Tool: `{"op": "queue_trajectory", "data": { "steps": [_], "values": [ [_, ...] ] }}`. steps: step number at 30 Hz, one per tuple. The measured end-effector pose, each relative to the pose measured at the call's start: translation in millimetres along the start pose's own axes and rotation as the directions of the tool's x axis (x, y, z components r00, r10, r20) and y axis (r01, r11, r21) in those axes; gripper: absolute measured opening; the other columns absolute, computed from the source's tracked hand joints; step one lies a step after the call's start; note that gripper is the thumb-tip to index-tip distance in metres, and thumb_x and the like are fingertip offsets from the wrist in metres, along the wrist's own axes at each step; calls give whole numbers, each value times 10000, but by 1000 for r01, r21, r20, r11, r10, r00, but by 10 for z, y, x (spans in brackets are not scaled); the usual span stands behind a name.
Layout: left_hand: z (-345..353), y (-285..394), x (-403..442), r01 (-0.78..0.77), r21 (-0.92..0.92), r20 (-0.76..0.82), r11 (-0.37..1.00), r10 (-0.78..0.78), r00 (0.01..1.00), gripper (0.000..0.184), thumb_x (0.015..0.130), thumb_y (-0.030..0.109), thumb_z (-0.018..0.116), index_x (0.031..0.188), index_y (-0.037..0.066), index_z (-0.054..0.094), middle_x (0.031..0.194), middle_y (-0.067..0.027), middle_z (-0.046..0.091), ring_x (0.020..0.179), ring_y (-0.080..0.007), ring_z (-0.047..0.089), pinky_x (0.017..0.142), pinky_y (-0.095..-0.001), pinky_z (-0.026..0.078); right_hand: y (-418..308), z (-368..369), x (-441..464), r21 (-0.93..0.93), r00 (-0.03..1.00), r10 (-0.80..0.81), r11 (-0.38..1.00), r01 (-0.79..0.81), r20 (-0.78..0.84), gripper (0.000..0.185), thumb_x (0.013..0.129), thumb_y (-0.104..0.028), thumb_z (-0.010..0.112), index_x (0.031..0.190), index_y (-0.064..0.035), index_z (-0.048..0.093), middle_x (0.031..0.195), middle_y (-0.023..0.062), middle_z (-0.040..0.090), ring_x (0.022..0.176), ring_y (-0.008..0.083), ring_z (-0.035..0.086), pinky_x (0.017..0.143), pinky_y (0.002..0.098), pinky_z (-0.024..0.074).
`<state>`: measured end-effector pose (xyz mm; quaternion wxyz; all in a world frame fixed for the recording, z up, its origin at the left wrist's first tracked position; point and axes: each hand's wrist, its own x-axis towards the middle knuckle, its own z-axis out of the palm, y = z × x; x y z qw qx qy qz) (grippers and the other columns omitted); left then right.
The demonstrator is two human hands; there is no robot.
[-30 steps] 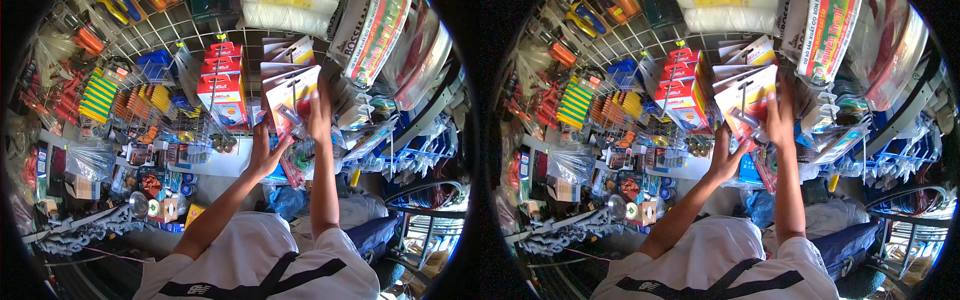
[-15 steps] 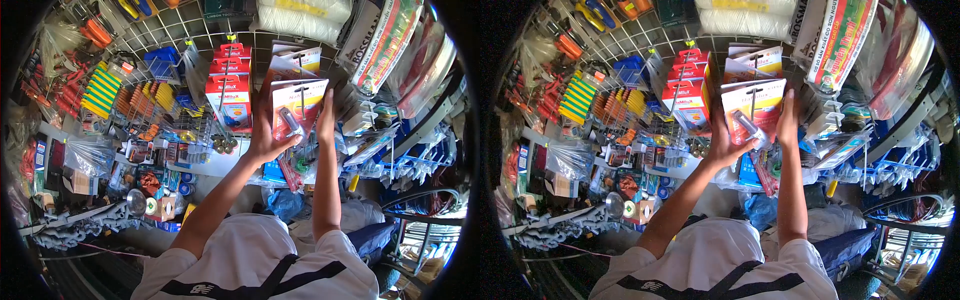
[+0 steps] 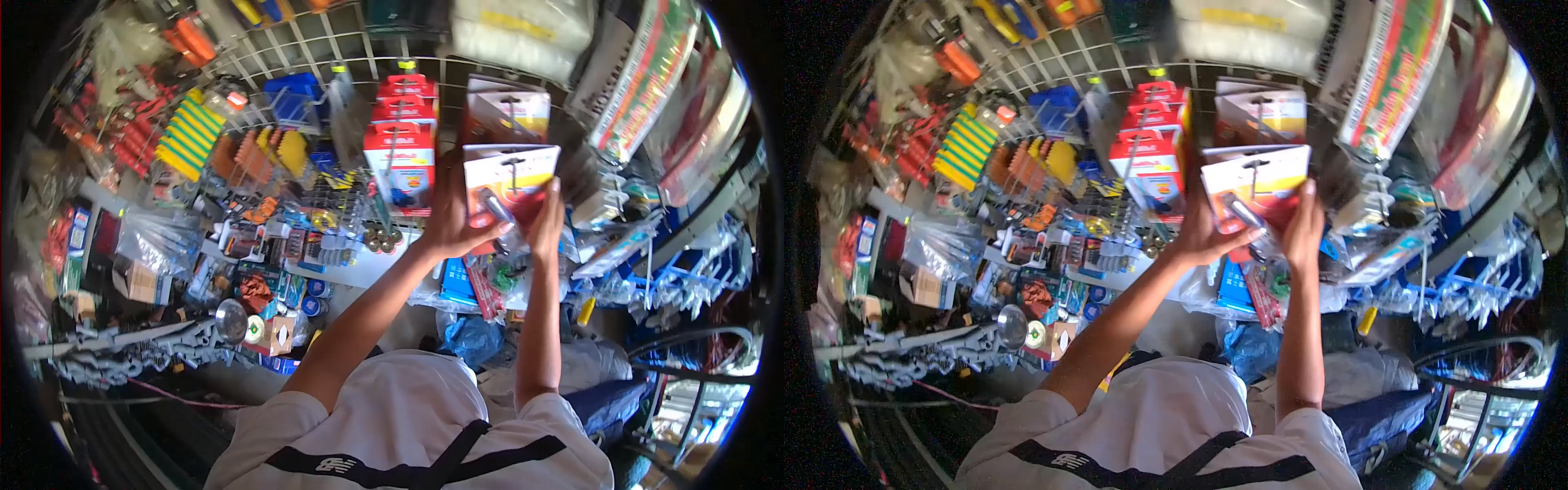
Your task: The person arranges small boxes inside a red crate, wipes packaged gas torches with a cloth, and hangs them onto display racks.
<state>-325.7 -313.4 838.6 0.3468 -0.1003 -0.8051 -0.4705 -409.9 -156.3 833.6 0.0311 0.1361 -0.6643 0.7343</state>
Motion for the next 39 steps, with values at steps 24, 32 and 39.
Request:
{"op": "queue_trajectory", "data": {
  "steps": [24, 32, 39],
  "values": [
    [326, -78, -504, 380, 53, -187, 924, -364, 912, 1276, 529, 436, 832, 1420, -163, 142, 1485, -376, 139, 1403, -456, 183, 1177, -452, 180, 419, -75, 307, -30, 999, -47, 998, 47, -12, 731, 1032, -525, 229, 1465, 63, 263, 1492, 206, 317, 1324, 276, 380, 1123, 423, 271],
    [472, -385, -482, 399, -173, -59, 901, -413, 909, 1082, 589, 387, 843, 1366, -126, 290, 1290, -312, 469, 1158, -376, 497, 1002, -396, 397, 641, -84, 171, 165, 998, 29, 986, -38, 54, 739, 1025, -534, 228, 1488, 42, 215, 1526, 188, 262, 1384, 285, 320, 1154, 422, 241],
    [148, 40, -455, 476, -230, 72, 849, -473, 878, 983, 677, 399, 807, 1375, -96, 324, 1303, -319, 463, 1163, -396, 506, 1002, -410, 411, 814, -226, -75, 95, 991, -44, 995, 32, 129, 709, 1032, -504, 268, 1473, 51, 262, 1495, 208, 320, 1352, 279, 370, 1137, 419, 279]
  ]
}}
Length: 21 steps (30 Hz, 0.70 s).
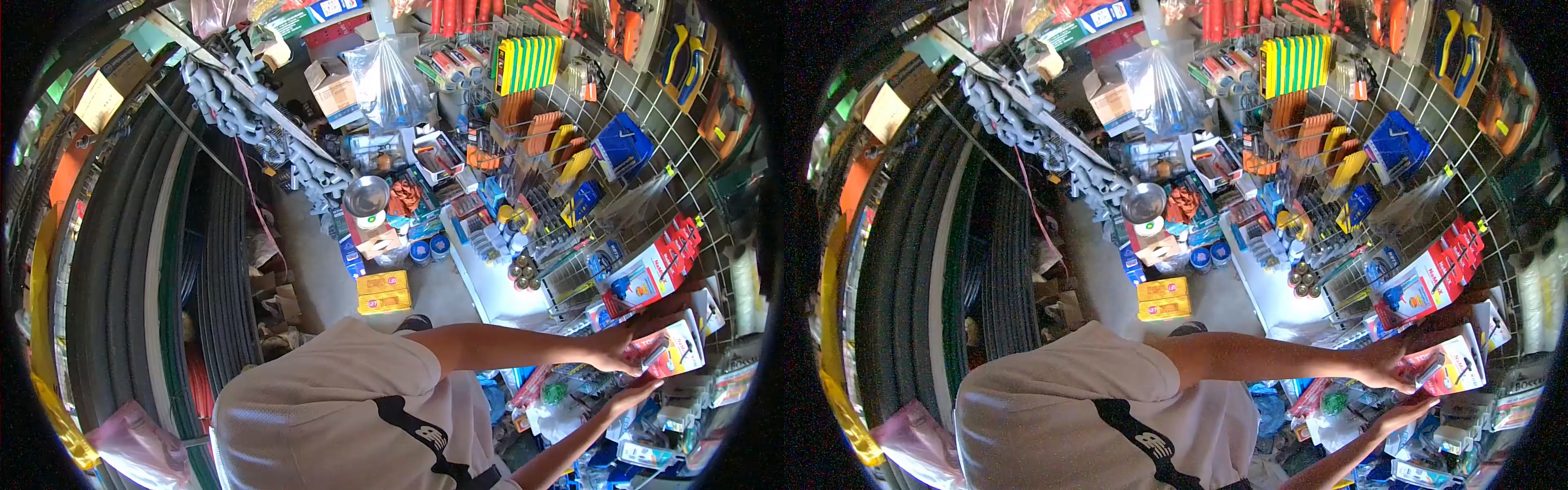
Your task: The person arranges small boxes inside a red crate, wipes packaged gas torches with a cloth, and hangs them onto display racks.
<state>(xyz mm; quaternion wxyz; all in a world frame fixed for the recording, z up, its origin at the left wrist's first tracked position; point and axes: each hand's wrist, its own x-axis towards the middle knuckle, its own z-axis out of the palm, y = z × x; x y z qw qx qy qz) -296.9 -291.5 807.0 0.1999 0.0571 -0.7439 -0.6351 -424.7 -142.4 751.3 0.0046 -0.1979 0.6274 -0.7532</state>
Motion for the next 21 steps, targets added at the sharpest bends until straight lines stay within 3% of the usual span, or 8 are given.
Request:
{"op": "queue_trajectory", "data": {
  "steps": [4, 6, 8, 10, 12, 13, 17, 21],
  "values": [
    [235, -151, -221, -41, 271, -268, 962, 116, 956, 1012, 733, 338, 775, 1462, -61, 198, 1511, -309, 205, 1350, -433, 334, 1108, -432, 320, -2, 84, -421, -175, 997, -55, 984, 45, -51, 677, 1041, -463, 263, 1457, 72, 285, 1504, 234, 302, 1366, 300, 352, 1148, 420, 268],
    [76, 28, -664, -179, 408, -109, 895, 242, 964, 1107, 757, 258, 735, 1511, -19, -27, 1536, -325, 55, 1395, -461, 226, 1109, -506, 290, 200, 3, -752, -619, 972, -224, 774, 134, -70, 630, 1047, -427, 249, 1449, 54, 317, 1497, 267, 303, 1391, 366, 315, 1147, 450, 267],
    [-136, -39, -1236, -325, 426, -3, 844, 361, 933, 1065, 764, 255, 723, 1517, -2, 16, 1543, -301, 81, 1390, -474, 224, 1106, -509, 294, 438, -20, -1141, -540, 651, -659, 415, 732, 377, 614, 1044, -430, 254, 1437, 30, 357, 1482, 265, 331, 1393, 374, 308, 1148, 463, 261],
    [-483, -395, -1860, -204, 541, 89, 816, 186, 978, 954, 762, 246, 713, 1503, 27, 154, 1527, -287, 157, 1378, -458, 265, 1098, -521, 302, 1484, -537, -1587, -502, 968, -174, 830, 243, 182, 566, 1042, -404, 274, 1412, 2, 409, 1469, 267, 347, 1370, 377, 342, 1138, 470, 278],
    [-966, -927, -2516, 197, 628, 146, 753, -362, 921, 822, 794, 296, 710, 1477, 86, 303, 1459, -319, 300, 1369, -438, 307, 1120, -493, 278, 1397, -311, -2229, -498, 905, -62, 818, 287, 420, 542, 1034, -396, 287, 1381, -13, 453, 1426, 255, 416, 1302, 356, 438, 1105, 444, 335],
    [-1139, -1127, -3093, 260, 738, -131, 622, -246, 960, 712, 788, 279, 697, 1406, 93, 397, 1363, -302, 429, 1275, -449, 415, 1070, -510, 334, 1506, -294, -2443, -541, 867, 120, 820, 188, 484, 537, 1011, -399, 357, 1358, -5, 467, 1390, 234, 454, 1282, 344, 456, 1081, 441, 353],
    [-1637, -1049, -4492, 815, 571, -567, 98, -671, 478, 443, 875, 391, 571, 1126, 30, 619, 1075, -191, 643, 1071, -372, 581, 921, -466, 454, 1176, 105, -2837, -711, 427, 642, 703, 6, 638, 489, 935, -367, 583, 1242, 11, 547, 1214, 172, 605, 1150, 307, 555, 964, 418, 436],
    [-1055, -1502, -5577, 771, -500, -478, 395, -868, 135, 565, 924, 478, 498, 1270, 36, 556, 1122, -172, 647, 1079, -307, 599, 927, -405, 450, 579, 1196, -2489, -571, 198, 559, 821, 1, 805, 241, 941, -173, 555, 1076, 21, 602, 1102, 152, 651, 1031, 274, 621, 908, 397, 466]
  ]
}}
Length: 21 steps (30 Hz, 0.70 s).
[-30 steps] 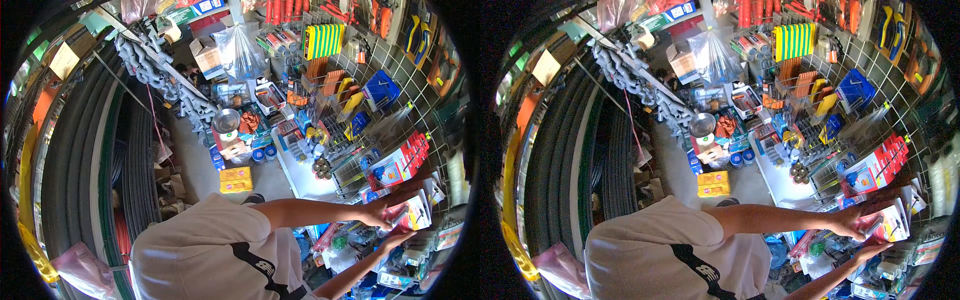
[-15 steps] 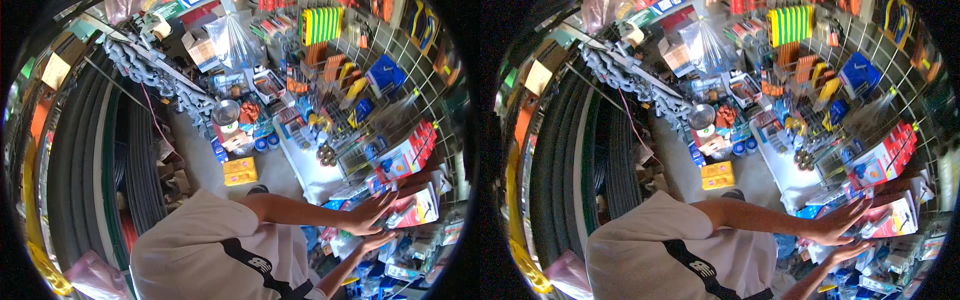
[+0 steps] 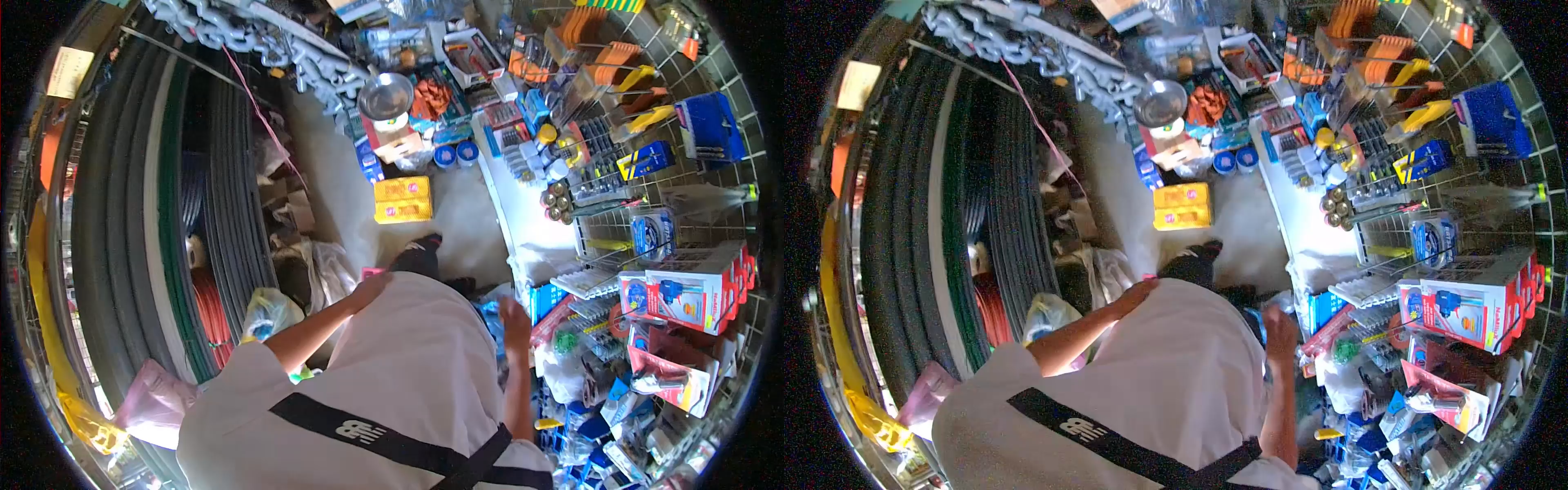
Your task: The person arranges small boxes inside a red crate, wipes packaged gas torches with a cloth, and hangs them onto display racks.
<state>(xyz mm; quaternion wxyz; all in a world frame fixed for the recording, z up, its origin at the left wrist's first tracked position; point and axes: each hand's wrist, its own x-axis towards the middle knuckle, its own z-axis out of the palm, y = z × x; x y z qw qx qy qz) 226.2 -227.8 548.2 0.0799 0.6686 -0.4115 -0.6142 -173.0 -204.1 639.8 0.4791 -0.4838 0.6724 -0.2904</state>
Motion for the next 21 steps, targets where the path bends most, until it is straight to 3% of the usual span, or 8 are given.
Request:
{"op": "queue_trajectory", "data": {
  "steps": [2, 4, 6, 8, 13, 16, 20, 21],
  "values": [
    [98, -630, 183, 29, -260, -92, 965, -54, 994, 574, 932, 477, 497, 1302, 41, 539, 1118, -154, 655, 1060, -268, 605, 922, -374, 449, -947, -203, 392, 65, 999, -35, 997, 38, -36, 287, 948, -258, 573, 1108, -30, 644, 1040, 127, 675, 931, 271, 626, 822, 385, 478],
    [87, -845, 257, 37, -254, -158, 967, -79, 984, 565, 936, 460, 510, 1317, 43, 533, 1109, -137, 663, 1035, -230, 606, 912, -344, 449, -1991, -474, 648, -70, 884, -468, 882, 467, -3, 309, 946, -170, 553, 1214, -21, 585, 1163, 99, 664, 1099, 230, 612, 998, 360, 445],
    [89, -775, 240, 92, -304, -132, 948, -138, 982, 536, 936, 429, 526, 1297, 34, 551, 1094, -128, 668, 1014, -220, 602, 908, -342, 448, -2900, -539, 726, 643, 773, -633, 580, 500, -29, 466, 951, -172, 489, 1362, 26, 389, 1333, 220, 502, 1214, 338, 538, 1047, 440, 425],
    [-54, -445, 243, 117, -302, -102, 946, -154, 983, 520, 933, 409, 539, 1286, 27, 564, 1094, -130, 669, 1000, -216, 604, 898, -338, 452, -3572, -605, 835, 931, 551, -834, 233, 281, 43, 582, 995, -257, 427, 1455, 44, 236, 1413, 346, 376, 1215, 446, 513, 1014, 517, 451],
    [-443, 532, 7, 73, -68, -199, 995, -85, 976, 516, 924, 394, 562, 1277, 19, 579, 1091, -145, 674, 938, -202, 625, 843, -322, 478, -4501, -496, 953, 888, 323, -938, 249, 387, 123, 574, 989, -253, 437, 1448, 39, 251, 1403, 333, 390, 1204, 432, 521, 1000, 507, 460],
    [-441, -238, 544, -208, 97, -386, 973, 230, 893, 519, 922, 392, 575, 1290, 25, 574, 1075, -138, 680, 889, -180, 626, 808, -305, 485, -4876, -242, 1118, 852, 289, -943, 282, 441, 163, 570, 986, -251, 443, 1444, 35, 260, 1397, 326, 398, 1198, 423, 526, 991, 500, 466],
    [-728, -160, 595, -24, -280, -250, 960, -49, 967, 494, 913, 392, 600, 1233, 17, 605, 1022, -110, 680, 870, -161, 612, 798, -319, 490, -5268, 258, 1364, 824, 259, -941, 319, 468, 217, 564, 982, -248, 451, 1438, 31, 273, 1388, 316, 409, 1189, 412, 533, 980, 492, 473],
    [-717, -333, 690, -173, -426, -265, 888, 60, 962, 501, 904, 424, 601, 1213, 30, 616, 990, -108, 677, 855, -162, 609, 792, -333, 493, -5347, 420, 1432, 821, 247, -941, 325, 469, 231, 562, 980, -247, 453, 1436, 30, 276, 1386, 314, 412, 1186, 409, 534, 977, 489, 475]
  ]
}}
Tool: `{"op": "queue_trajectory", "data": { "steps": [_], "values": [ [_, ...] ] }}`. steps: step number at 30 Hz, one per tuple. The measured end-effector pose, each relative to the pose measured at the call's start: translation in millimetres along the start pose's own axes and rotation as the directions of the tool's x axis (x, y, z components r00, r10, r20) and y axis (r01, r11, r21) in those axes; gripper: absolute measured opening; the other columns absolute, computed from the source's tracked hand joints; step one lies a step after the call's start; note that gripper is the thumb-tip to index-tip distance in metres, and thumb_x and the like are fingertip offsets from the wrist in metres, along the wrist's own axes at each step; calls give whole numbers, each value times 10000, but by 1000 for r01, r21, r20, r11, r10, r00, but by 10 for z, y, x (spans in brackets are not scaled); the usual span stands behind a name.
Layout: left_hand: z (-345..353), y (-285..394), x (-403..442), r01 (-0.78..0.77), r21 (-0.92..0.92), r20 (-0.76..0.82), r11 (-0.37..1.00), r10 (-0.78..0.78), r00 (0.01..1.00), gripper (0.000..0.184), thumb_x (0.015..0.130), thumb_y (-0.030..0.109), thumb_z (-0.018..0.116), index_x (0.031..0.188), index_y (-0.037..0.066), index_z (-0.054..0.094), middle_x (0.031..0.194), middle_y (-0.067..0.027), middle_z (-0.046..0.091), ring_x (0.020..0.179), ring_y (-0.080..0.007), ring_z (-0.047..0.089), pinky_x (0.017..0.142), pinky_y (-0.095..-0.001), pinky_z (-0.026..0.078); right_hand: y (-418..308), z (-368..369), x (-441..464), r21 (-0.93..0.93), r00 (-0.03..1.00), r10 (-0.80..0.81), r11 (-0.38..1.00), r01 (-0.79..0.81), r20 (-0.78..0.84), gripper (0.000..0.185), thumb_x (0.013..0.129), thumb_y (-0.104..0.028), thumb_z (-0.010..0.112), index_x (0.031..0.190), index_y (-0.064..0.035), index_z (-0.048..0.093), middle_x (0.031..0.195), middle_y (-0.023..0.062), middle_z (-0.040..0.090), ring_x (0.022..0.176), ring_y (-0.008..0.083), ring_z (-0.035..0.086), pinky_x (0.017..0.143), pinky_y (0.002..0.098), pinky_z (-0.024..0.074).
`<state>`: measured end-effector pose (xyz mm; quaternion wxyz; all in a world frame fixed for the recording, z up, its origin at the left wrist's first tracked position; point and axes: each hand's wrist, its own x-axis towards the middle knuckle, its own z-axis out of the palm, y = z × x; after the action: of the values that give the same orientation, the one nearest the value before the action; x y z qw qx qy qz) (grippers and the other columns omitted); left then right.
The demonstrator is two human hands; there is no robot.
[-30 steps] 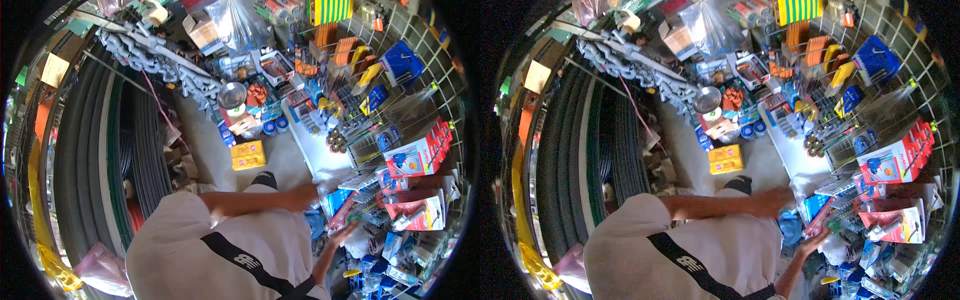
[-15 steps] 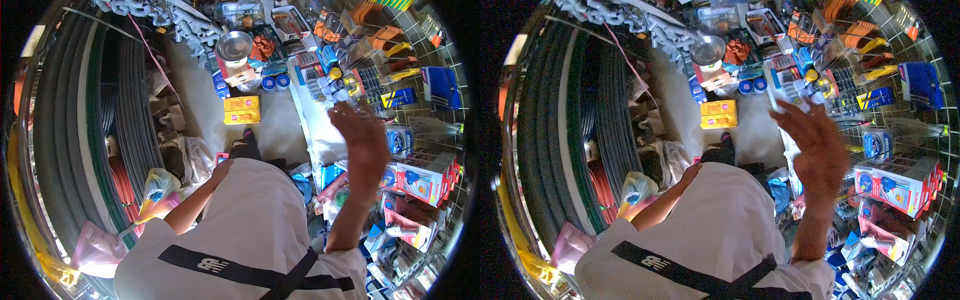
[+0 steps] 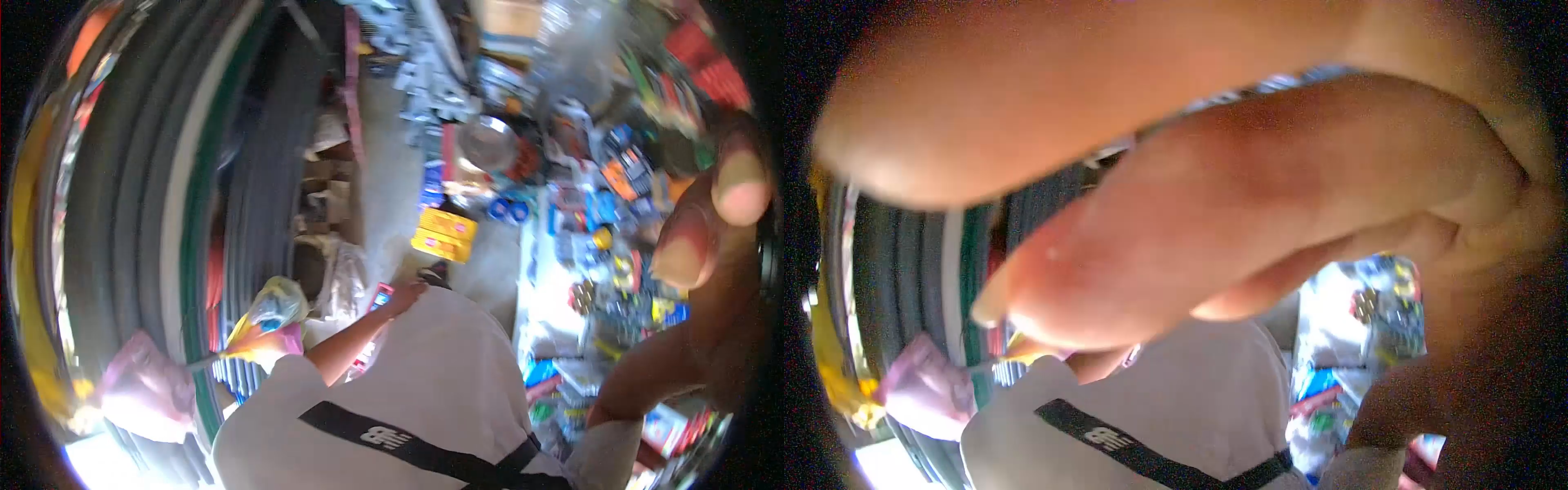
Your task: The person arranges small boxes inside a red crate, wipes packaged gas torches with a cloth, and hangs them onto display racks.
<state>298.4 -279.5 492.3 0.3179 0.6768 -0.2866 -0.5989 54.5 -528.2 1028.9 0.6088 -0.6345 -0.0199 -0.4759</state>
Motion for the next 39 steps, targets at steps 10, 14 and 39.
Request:
{"op": "queue_trajectory", "data": {
  "steps": [10, 14, 39],
  "values": [
    [-553, 130, -172, 25, 663, -179, 748, 127, 976, 264, 867, 240, 585, 1094, 115, 633, 1058, -113, 654, 1005, -329, 627, 862, -474, 503, 1078, 592, 1429, 26, 970, 22, 999, -29, 240, 548, 969, -239, 473, 1422, 20, 307, 1366, 289, 439, 1164, 381, 550, 948, 468, 493],
    [-509, -937, 2, 3, 772, -135, 636, 159, 978, 328, 867, 243, 556, 1187, 189, 597, 1257, -62, 579, 1160, -305, 553, 873, -472, 520, 1132, 875, 1953, 21, 940, -30, 999, 24, 339, 542, 965, -236, 481, 1417, 16, 319, 1358, 279, 450, 1155, 370, 557, 937, 459, 500],
    [1706, -1016, -1497, 116, -678, -686, 726, -681, 255, 494, 837, 513, 573, 1112, 124, 703, 1077, -161, 692, 1004, -334, 663, 907, -408, 514, 637, 3848, 2510, 122, 160, -103, 986, -112, 982, 509, 937, -218, 531, 1381, -10, 396, 1307, 217, 520, 1100, 299, 597, 866, 406, 545]
  ]
}}
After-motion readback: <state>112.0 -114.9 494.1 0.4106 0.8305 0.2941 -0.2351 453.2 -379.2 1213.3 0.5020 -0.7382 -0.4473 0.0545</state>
